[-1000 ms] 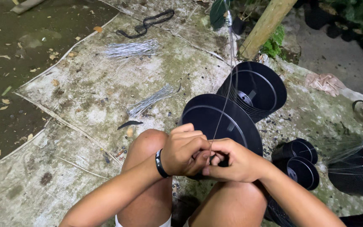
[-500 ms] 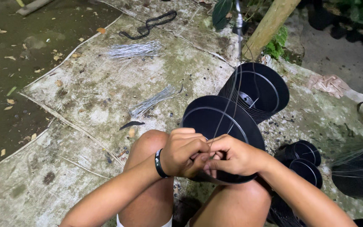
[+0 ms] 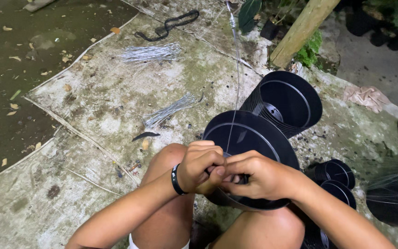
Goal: The person threads metal wires through holes in black plastic pots and ties them into loops to create hanging mechanisms. The person handles multiple pots and wires, repeating the threading and tying process for each unit.
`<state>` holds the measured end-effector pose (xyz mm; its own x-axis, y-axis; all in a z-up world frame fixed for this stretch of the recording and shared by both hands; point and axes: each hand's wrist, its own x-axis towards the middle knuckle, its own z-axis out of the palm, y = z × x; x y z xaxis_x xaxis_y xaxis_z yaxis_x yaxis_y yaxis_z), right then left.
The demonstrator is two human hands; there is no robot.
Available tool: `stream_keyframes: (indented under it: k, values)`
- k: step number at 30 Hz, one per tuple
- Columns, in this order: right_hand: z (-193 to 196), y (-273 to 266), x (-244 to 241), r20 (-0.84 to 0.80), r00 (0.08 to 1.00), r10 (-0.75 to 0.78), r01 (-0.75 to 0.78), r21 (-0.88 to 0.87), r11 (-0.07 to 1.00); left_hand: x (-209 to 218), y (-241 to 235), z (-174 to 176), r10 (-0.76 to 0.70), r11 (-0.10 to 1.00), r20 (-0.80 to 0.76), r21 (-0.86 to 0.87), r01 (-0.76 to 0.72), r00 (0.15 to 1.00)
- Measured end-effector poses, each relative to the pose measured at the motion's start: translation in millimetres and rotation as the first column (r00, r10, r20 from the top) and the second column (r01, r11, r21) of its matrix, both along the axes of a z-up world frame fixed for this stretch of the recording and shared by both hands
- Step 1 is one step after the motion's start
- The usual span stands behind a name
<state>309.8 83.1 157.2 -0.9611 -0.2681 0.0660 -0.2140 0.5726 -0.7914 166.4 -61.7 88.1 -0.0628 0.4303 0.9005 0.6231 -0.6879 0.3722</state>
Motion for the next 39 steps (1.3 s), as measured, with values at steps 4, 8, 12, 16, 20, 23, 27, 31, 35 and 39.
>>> stream_keyframes:
  k: [4, 8, 12, 16, 20, 23, 27, 31, 35, 39]
  values:
    - [-2.8, -1.8, 0.1, -0.071, 0.997, 0.012, -0.012, 0.009, 1.0, 0.2, 2.2, -3.7, -0.009, 1.0, -0.002, 0.029, 0.009, 1.0]
    - [-6.5, -2.9, 0.6, -0.157, 0.986, 0.063, -0.064, -0.002, 0.998, -1.8, 2.1, -5.5, -0.042, 0.998, -0.014, 0.046, 0.042, 0.999]
    - [-12.1, -3.7, 1.0, -0.192, 0.977, 0.098, -0.098, 0.008, 0.995, -1.0, 1.1, -10.3, -0.045, 0.998, -0.017, 0.05, 0.046, 0.999]
    - [-13.4, -6.9, -1.0, -0.186, 0.973, 0.136, -0.14, -0.009, 0.99, -1.4, 0.3, -13.7, -0.075, 0.994, -0.026, 0.079, 0.077, 0.997]
    - [-8.1, -13.0, -1.6, -0.176, 0.978, 0.113, -0.117, -0.015, 0.993, -0.5, -1.1, -17.7, -0.07, 0.993, -0.005, 0.099, 0.07, 0.998]
    - [3.4, -17.8, 3.8, -0.175, 0.983, 0.047, -0.043, 0.026, 0.999, -1.4, -1.1, -15.4, -0.031, 0.992, -0.012, 0.126, 0.033, 0.999]
    - [12.3, -38.4, 34.2, -0.186, 0.968, -0.167, 0.194, 0.134, 0.972, -0.8, -2.8, -10.3, 0.023, 0.993, -0.029, 0.116, -0.019, 0.999]
    - [-4.6, -72.3, 48.4, -0.192, 0.863, -0.467, 0.497, 0.154, 0.854, 5.9, -3.3, -4.6, 0.098, 0.988, -0.027, 0.125, -0.094, 0.995]
    - [-27.9, -92.4, 51.4, -0.386, 0.747, -0.541, 0.635, 0.174, 0.753, 9.7, -5.7, -2.0, 0.125, 0.984, -0.033, 0.135, -0.12, 0.992]
    - [-37.5, -99.4, 53.6, -0.497, 0.681, -0.538, 0.677, 0.147, 0.721, 11.1, -11.2, 0.4, 0.145, 0.982, -0.059, 0.131, -0.136, 0.988]
